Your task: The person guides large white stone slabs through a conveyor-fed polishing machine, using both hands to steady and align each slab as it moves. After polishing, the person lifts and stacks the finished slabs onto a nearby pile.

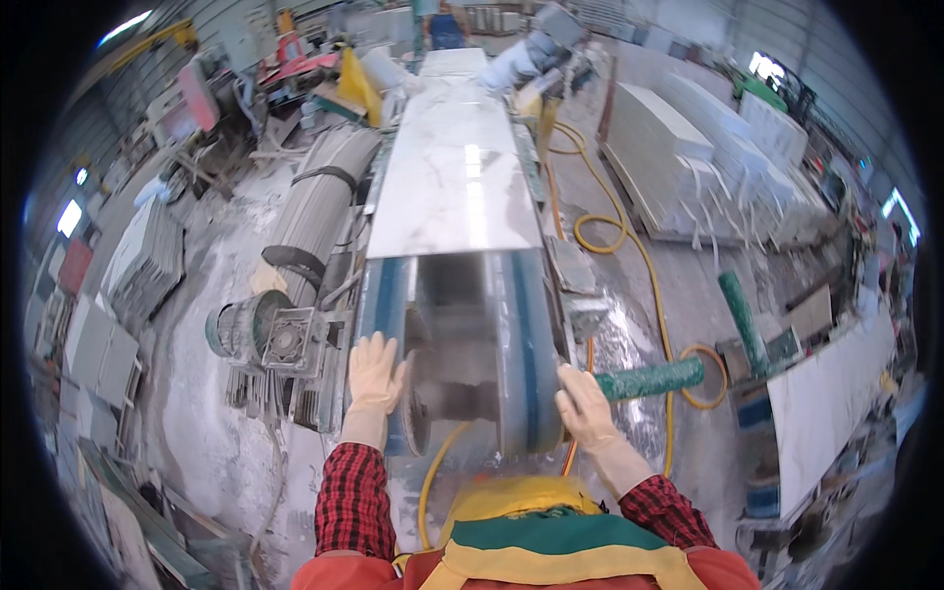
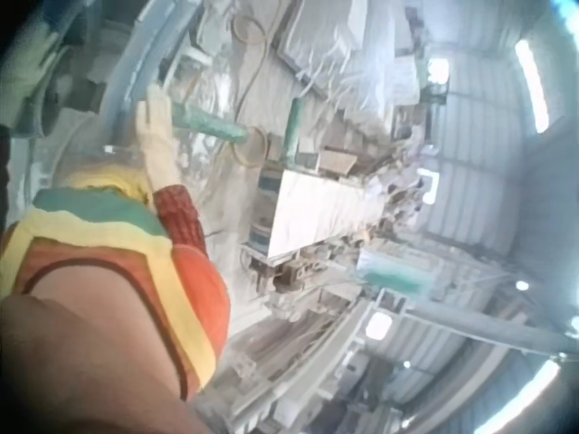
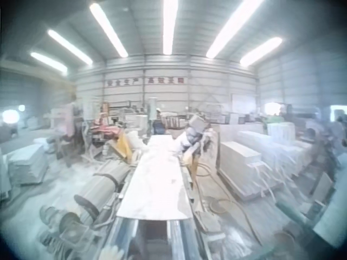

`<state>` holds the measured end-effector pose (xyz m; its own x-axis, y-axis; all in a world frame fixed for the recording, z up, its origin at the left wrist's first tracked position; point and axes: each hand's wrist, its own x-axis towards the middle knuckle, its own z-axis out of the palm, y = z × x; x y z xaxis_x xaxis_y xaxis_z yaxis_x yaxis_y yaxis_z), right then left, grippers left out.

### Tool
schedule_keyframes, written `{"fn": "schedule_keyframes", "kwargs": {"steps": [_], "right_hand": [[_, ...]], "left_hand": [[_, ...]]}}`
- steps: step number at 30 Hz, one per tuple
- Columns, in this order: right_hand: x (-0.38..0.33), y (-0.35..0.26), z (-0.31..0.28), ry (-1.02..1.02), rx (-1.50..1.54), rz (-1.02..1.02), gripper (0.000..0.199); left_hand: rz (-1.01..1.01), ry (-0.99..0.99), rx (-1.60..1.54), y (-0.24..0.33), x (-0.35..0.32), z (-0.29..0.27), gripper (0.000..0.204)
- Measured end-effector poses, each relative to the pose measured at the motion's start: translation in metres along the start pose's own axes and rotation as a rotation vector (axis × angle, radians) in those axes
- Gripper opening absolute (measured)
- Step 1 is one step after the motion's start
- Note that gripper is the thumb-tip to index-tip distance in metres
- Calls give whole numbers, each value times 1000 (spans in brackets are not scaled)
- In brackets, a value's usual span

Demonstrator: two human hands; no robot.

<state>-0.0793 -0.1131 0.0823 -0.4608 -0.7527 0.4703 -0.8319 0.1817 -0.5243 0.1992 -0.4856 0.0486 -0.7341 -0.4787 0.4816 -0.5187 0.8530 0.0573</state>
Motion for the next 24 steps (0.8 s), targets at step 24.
{"fn": "schedule_keyframes", "kwargs": {"steps": [24], "right_hand": [[132,-40,74,-153,-154,-225,41]], "left_hand": [[-190,-202,-66,34,5,-47,64]]}}
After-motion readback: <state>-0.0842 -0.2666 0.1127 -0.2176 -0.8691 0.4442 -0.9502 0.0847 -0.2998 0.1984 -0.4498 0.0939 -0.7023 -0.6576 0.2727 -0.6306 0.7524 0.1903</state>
